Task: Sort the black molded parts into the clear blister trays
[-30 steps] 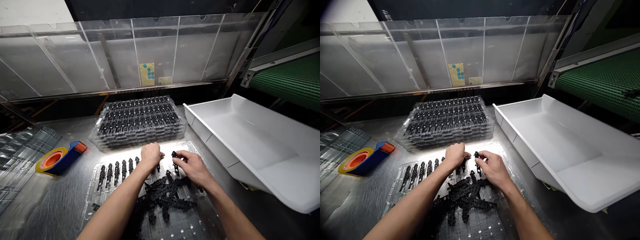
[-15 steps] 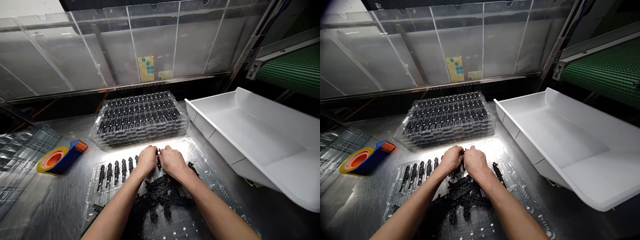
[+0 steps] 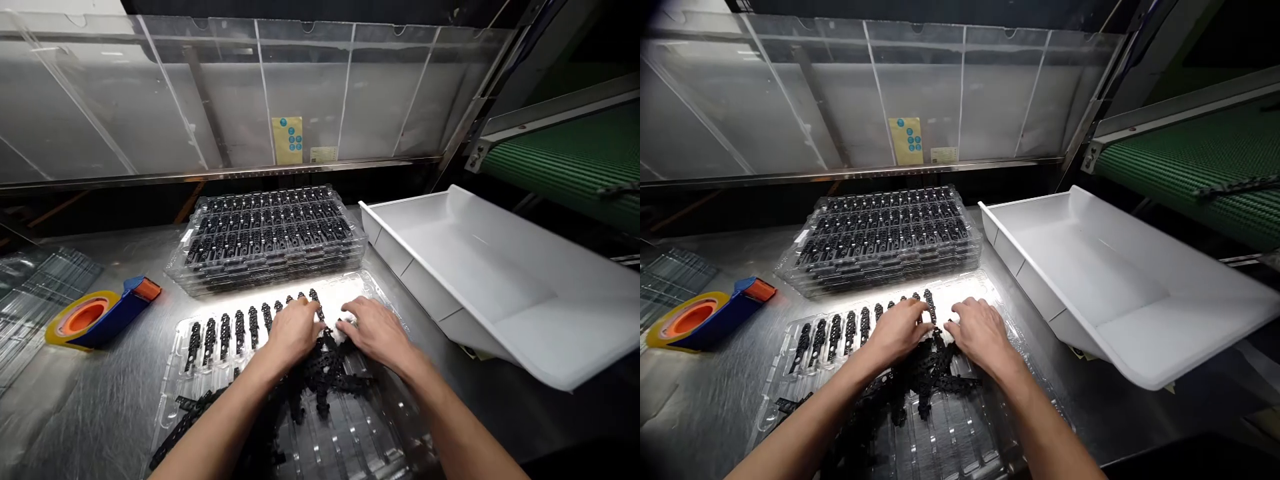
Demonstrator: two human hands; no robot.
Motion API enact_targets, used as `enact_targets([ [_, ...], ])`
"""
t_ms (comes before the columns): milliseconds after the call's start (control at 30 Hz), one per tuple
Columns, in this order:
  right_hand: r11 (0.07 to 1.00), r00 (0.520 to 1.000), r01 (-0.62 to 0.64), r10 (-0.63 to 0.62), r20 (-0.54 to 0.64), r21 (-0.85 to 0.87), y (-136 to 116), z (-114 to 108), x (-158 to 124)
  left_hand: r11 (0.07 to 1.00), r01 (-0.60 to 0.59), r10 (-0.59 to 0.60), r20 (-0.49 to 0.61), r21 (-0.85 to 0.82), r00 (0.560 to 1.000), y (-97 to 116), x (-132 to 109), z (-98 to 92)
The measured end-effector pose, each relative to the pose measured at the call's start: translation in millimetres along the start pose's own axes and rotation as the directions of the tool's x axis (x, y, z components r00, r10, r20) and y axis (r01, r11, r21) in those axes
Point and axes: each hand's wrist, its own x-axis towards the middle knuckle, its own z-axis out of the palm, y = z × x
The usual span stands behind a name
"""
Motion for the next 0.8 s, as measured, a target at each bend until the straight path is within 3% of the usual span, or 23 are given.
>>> enact_targets([
  [100,0.999,1.0,0.004,-0.005,0.029,0.053,16,3,-20,0.997,-0.074,0.075,0.04,-0.038,0.996,15,-9,8.5],
  [233,0.989,0.999,-0.028,0.03,-0.013,0.148,23,7,-26,0.993,-0.047,0.049,0.009,-0.104,0.999,22,-15,12.5],
  [367,0.953,0.996,-0.047,0.069,-0.065,0.298,30,-11,-26,0.964,0.0,-0.008,-0.029,-0.267,1.0,14,-20,-9.5],
  [500,0.914,0.945,-0.016,0.146,-0.292,0.405,38,-28,-14,0.921,0.029,-0.081,-0.119,-0.388,0.99,8,-9,-35.4],
  [600,0.932,0.904,-0.02,0.171,-0.392,0.361,40,-22,-1,0.932,0.023,-0.103,-0.205,-0.361,0.973,14,9,-35.8],
  [700,0.963,0.916,-0.014,0.12,-0.383,0.269,38,-5,7,0.953,-0.023,-0.063,-0.275,-0.301,0.959,21,21,-23.4],
  [800,0.983,0.934,0.013,0.054,-0.352,0.185,37,11,6,0.955,-0.054,-0.024,-0.259,-0.291,0.966,21,22,-17.3],
])
